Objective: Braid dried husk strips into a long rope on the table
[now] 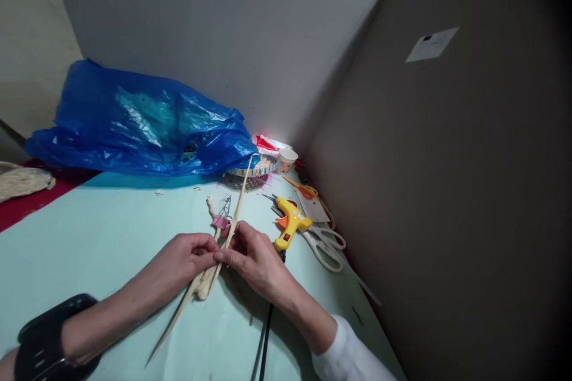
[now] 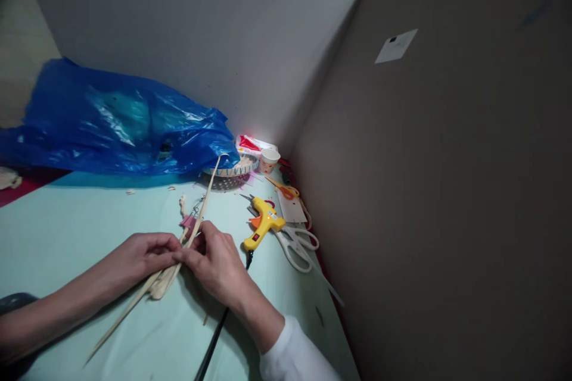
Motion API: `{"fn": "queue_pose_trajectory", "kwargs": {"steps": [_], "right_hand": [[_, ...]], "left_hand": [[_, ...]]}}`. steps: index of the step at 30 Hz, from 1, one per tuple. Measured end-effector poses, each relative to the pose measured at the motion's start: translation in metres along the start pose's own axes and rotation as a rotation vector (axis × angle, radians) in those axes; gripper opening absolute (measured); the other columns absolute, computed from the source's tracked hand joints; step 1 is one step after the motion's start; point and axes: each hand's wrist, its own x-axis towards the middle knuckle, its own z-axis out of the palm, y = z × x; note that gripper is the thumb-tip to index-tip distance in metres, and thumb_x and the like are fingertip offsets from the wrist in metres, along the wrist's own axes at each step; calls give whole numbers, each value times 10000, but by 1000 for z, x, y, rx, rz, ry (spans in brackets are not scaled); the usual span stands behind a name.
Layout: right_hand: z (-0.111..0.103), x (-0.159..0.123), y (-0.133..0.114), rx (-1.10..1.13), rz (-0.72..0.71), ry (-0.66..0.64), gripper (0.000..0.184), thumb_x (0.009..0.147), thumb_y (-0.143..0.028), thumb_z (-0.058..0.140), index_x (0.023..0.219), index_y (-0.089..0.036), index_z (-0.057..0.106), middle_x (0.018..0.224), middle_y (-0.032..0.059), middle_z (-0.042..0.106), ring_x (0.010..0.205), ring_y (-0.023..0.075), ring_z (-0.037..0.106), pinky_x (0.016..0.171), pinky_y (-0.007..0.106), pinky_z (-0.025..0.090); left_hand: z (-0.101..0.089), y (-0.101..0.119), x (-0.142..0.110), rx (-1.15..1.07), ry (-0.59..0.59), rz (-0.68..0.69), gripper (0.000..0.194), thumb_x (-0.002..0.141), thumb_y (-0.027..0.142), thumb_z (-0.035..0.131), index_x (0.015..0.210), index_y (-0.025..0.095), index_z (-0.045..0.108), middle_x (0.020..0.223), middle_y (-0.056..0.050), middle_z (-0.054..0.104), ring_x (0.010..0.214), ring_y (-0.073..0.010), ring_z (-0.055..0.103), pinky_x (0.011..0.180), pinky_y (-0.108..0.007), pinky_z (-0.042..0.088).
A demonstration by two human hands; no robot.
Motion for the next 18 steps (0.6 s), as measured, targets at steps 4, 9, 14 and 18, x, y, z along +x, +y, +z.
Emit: {"fn": "queue_pose_trajectory", "kwargs": {"steps": [4,9,14,18], "right_hand": [[-3,-1,3,12,20,-4,142,830,-271,681,833,-187,566,732,-30,535,687,133,478,603,236,347],[-13,0,7,162,23,-126,173,796,-221,662,958,-181,620,813,-11,593,748,144,523,669,241,396],[-16,1,7,229,67,-152,135,757,-190,663,878,-173,607,778,-19,574,714,134,515,658,233,406],[-7,-1,2,229,88,-87,187,760,-193,659,936,-169,602,803,-13,594,726,139,538,673,243,424]], "left_hand": [[-1,1,-2,34,-36,13,237,680,410,703,723,183,649,673,37,570,686,-170,489,650,-265,344],[-5,3,-2,13,-85,-13,251,681,416,707,738,174,671,684,37,566,678,-155,463,625,-250,314],[-6,6,0,-32,-97,-38,257,650,412,729,718,166,698,653,33,578,658,-153,461,609,-247,305],[-3,5,0,-47,-59,-52,275,611,421,738,701,167,684,608,43,551,618,-146,440,583,-247,288]]}}
